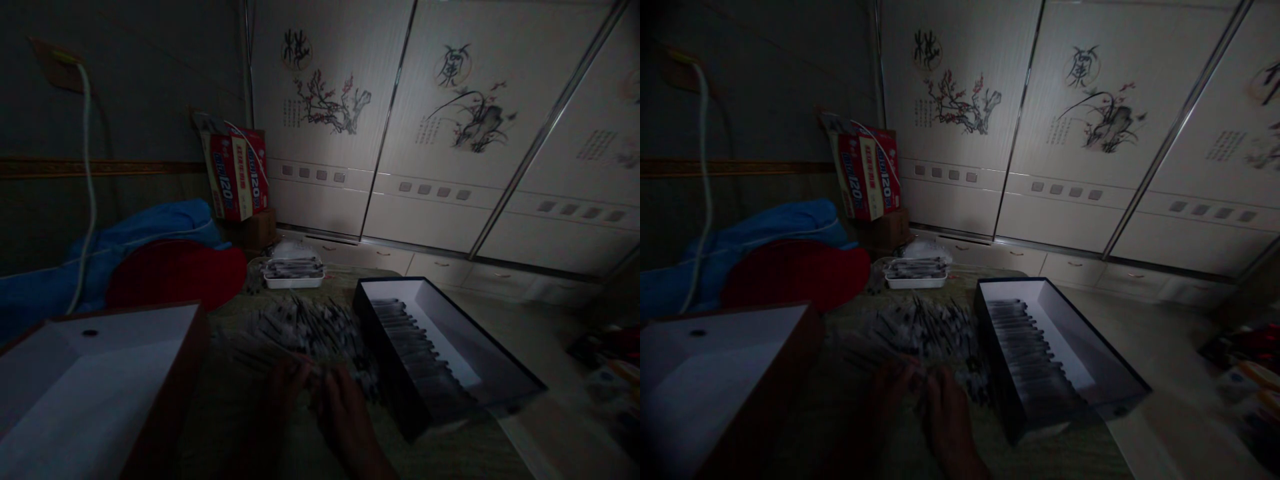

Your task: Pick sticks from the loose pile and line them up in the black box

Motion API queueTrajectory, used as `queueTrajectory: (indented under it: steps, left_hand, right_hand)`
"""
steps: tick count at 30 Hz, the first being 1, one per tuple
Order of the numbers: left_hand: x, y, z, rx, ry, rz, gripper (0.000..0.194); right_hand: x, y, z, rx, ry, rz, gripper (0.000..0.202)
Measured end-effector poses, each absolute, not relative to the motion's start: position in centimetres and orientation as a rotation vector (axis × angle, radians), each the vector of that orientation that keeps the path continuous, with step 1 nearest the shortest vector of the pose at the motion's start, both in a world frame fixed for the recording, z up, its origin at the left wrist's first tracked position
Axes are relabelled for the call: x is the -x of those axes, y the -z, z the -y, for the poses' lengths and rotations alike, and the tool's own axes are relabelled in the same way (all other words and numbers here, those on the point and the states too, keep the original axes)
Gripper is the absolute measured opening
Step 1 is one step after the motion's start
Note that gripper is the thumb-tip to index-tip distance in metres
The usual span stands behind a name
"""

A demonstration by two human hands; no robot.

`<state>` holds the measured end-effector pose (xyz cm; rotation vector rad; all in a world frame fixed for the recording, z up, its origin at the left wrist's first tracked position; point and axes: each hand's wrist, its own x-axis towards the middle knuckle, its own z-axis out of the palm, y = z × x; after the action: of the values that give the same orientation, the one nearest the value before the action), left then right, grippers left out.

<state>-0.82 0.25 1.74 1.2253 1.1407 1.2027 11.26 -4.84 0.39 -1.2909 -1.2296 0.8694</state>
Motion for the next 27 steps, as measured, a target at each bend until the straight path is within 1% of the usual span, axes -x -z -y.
queueTrajectory:
  steps: [2,3,5,7,9,13,14,15,16,18,22,24,26,27]
  left_hand:
    - [0.8,-1.7,-0.3,-1.234,-1.229,-1.177,0.019]
    - [0.8,-1.7,-0.3,-1.233,-1.239,-1.189,0.019]
    - [0.8,-1.7,-0.3,-1.241,-1.251,-1.202,0.019]
    - [0.9,-1.7,-0.2,-1.266,-1.251,-1.191,0.017]
    - [0.9,-1.6,-0.2,-1.288,-1.245,-1.158,0.016]
    - [1.0,-1.6,-0.2,-1.282,-1.197,-1.068,0.013]
    - [1.0,-1.7,-0.1,-1.281,-1.194,-1.066,0.013]
    - [1.0,-1.7,-0.1,-1.280,-1.199,-1.077,0.012]
    - [1.0,-1.8,-0.1,-1.283,-1.207,-1.097,0.013]
    - [1.0,-1.8,-0.2,-1.299,-1.221,-1.143,0.015]
    - [0.9,-2.1,-0.3,-1.269,-1.220,-1.222,0.018]
    - [0.7,-2.4,0.0,-1.238,-1.226,-1.231,0.019]
    - [0.6,-2.7,0.3,-1.247,-1.239,-1.222,0.019]
    - [0.6,-2.9,0.4,-1.260,-1.244,-1.216,0.018]
  right_hand:
    - [-11.6,-0.6,5.0,1.294,-0.772,1.356,0.024]
    - [-11.7,-0.6,5.1,1.301,-0.716,1.422,0.021]
    - [-11.9,-0.6,5.2,1.314,-0.628,1.508,0.022]
    - [-11.9,-0.4,5.1,1.307,-0.640,1.493,0.026]
    - [-11.7,-0.1,4.9,1.272,-0.780,1.375,0.032]
    - [-11.1,0.4,4.3,1.070,-1.354,0.973,0.046]
    - [-11.0,0.4,4.3,1.033,-1.446,0.912,0.048]
    - [-10.9,0.4,4.2,1.036,-1.462,0.908,0.050]
    - [-10.8,0.3,4.3,1.073,-1.411,0.947,0.051]
    - [-11.0,0.0,4.6,1.174,-1.201,1.069,0.048]
    - [-11.6,-0.6,5.3,1.352,-0.753,1.424,0.026]
    - [-11.8,-0.6,5.3,1.419,-0.573,1.565,0.024]
    - [-11.8,-0.4,5.2,1.406,-0.535,1.582,0.026]
    - [-11.8,-0.3,5.1,1.376,-0.576,1.548,0.029]
